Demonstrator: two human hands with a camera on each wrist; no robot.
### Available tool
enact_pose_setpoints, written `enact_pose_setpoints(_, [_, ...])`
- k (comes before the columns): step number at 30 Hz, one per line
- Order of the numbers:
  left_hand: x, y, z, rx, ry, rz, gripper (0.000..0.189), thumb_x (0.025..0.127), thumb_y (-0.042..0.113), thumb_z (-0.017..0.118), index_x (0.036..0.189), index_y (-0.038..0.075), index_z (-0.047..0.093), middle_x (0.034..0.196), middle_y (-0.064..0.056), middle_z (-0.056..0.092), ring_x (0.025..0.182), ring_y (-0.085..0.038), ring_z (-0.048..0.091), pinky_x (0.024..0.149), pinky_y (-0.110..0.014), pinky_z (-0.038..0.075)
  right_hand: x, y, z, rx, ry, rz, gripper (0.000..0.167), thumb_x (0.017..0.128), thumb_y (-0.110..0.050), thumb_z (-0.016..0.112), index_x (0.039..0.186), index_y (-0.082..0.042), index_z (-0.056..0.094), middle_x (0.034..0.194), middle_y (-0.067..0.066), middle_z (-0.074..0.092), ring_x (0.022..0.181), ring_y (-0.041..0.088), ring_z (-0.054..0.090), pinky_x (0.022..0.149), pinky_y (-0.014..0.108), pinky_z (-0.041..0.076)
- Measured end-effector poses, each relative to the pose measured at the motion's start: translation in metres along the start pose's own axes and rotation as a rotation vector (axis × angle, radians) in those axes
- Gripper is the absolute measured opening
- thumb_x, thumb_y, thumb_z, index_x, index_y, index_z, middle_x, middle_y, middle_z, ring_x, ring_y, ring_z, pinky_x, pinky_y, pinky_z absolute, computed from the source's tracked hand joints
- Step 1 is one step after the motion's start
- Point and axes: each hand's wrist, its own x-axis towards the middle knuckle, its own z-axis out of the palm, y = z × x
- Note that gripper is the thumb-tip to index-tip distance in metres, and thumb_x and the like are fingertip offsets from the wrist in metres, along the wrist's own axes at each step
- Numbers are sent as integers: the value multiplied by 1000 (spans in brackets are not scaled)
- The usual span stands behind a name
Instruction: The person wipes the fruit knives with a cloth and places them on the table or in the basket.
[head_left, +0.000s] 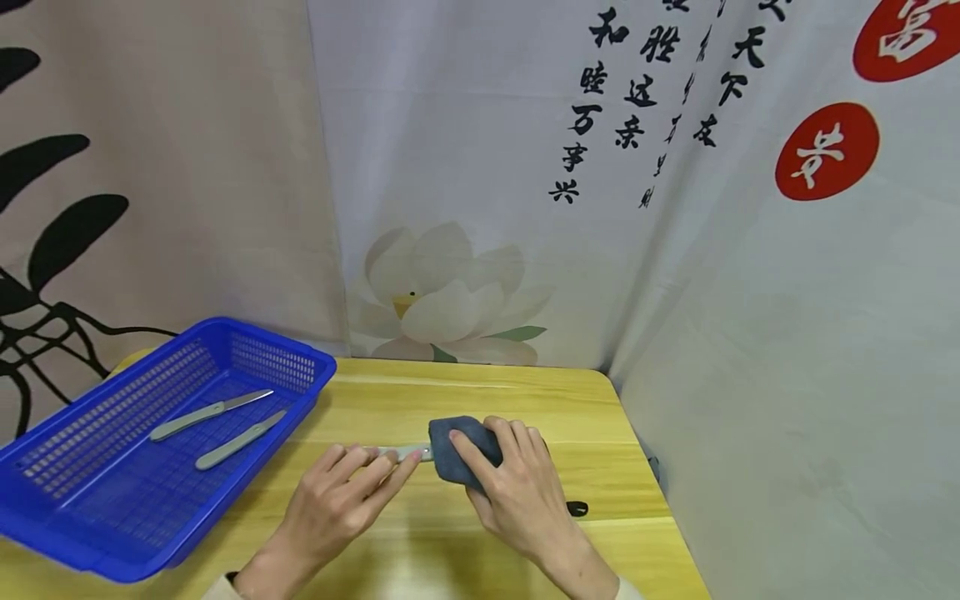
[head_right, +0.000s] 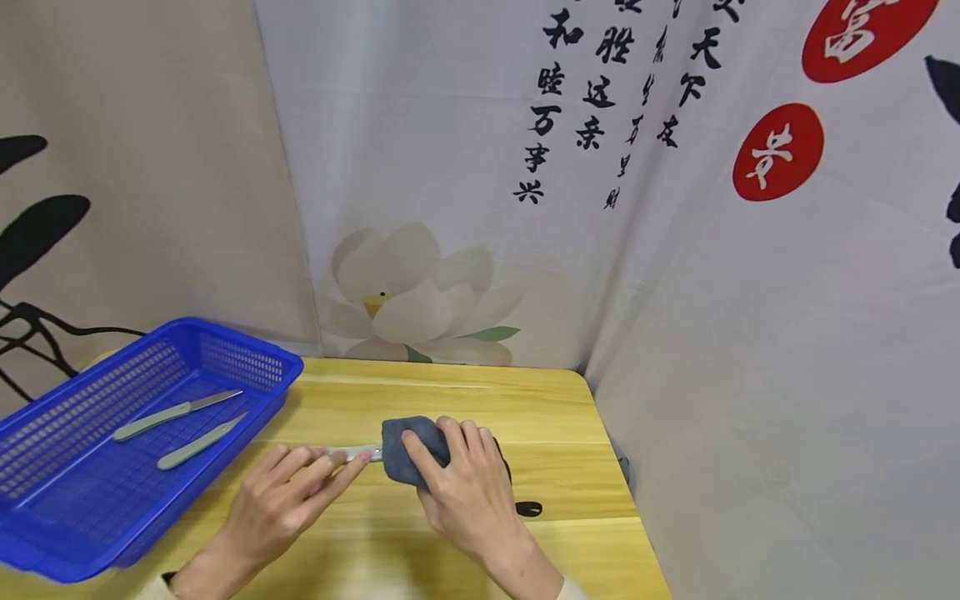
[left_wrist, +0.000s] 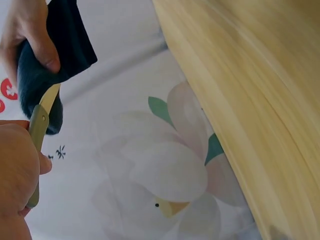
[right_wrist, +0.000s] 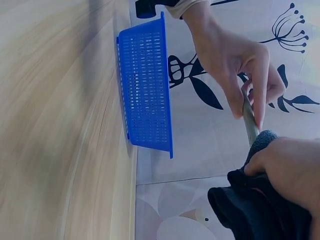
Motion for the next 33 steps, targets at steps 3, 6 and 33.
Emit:
enact_pose_setpoints(3, [2, -4, -5, -1, 22, 0, 40, 117, -3, 52, 108, 13, 87, 85, -2, 67, 72, -20, 55, 59, -28, 38, 0, 3, 1, 2, 9, 3, 65, 86, -33, 96, 145, -29, 72, 129, 13, 68, 104, 28, 62, 85, 39, 51])
enact_pose_setpoints(6, [3, -8, -11, 6, 29, 0, 39, 117, -3, 52, 107, 13, 87, 84, -2, 67, 71, -20, 55, 58, -28, 38, -1, 5, 1, -4, 9, 3, 65, 85, -32, 96, 145, -29, 72, 129, 14, 68, 105, 29, 63, 85, 39, 51])
enact_pose_setpoints(33, [-53, -108, -121, 32, -442, -509, 45, 95, 1, 71, 136, 16, 81, 107, -11, 76, 78, -27, 62, 48, -27, 40, -30, 26, 15, 80, -56, 98, 68, 81, -23, 97, 145, -28, 75, 130, 13, 68, 106, 27, 60, 87, 40, 50])
